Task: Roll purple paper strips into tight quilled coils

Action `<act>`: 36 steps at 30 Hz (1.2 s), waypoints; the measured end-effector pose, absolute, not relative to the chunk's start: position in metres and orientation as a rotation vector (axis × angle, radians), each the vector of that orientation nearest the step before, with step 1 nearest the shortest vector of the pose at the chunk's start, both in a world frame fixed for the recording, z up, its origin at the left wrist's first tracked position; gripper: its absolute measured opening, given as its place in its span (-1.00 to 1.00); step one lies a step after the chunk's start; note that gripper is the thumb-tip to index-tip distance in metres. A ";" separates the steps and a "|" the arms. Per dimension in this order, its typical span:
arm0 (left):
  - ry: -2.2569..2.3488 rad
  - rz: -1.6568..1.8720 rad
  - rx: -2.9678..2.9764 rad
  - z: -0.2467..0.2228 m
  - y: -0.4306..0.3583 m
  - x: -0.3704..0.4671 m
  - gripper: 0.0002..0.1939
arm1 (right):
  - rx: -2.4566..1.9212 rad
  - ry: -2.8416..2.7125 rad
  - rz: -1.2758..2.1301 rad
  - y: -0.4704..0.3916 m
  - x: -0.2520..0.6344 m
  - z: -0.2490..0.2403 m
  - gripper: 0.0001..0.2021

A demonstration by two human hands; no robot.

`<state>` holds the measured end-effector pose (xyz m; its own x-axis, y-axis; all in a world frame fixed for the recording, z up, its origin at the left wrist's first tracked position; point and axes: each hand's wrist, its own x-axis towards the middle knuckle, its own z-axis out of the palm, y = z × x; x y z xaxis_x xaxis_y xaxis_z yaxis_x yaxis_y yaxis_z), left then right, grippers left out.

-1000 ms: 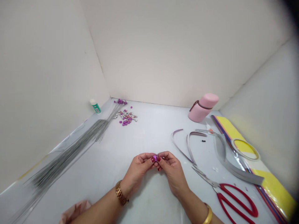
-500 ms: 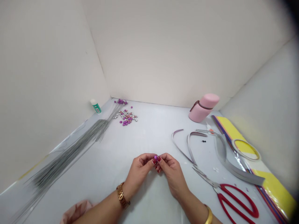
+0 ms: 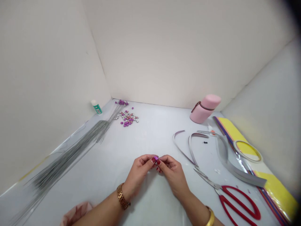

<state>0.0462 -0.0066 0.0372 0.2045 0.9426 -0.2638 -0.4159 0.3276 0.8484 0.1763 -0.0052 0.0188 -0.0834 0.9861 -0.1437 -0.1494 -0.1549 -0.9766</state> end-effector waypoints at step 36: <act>1.073 1.002 1.014 0.034 -0.001 0.038 -0.90 | -1.230 -1.503 1.238 -0.004 0.184 0.029 -0.86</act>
<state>0.0382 -0.0008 0.0338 0.1793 0.9630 -0.2011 -0.1348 0.2266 0.9646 0.1842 -0.0039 0.0287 -0.1924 0.9813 0.0061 0.1817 0.0418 -0.9825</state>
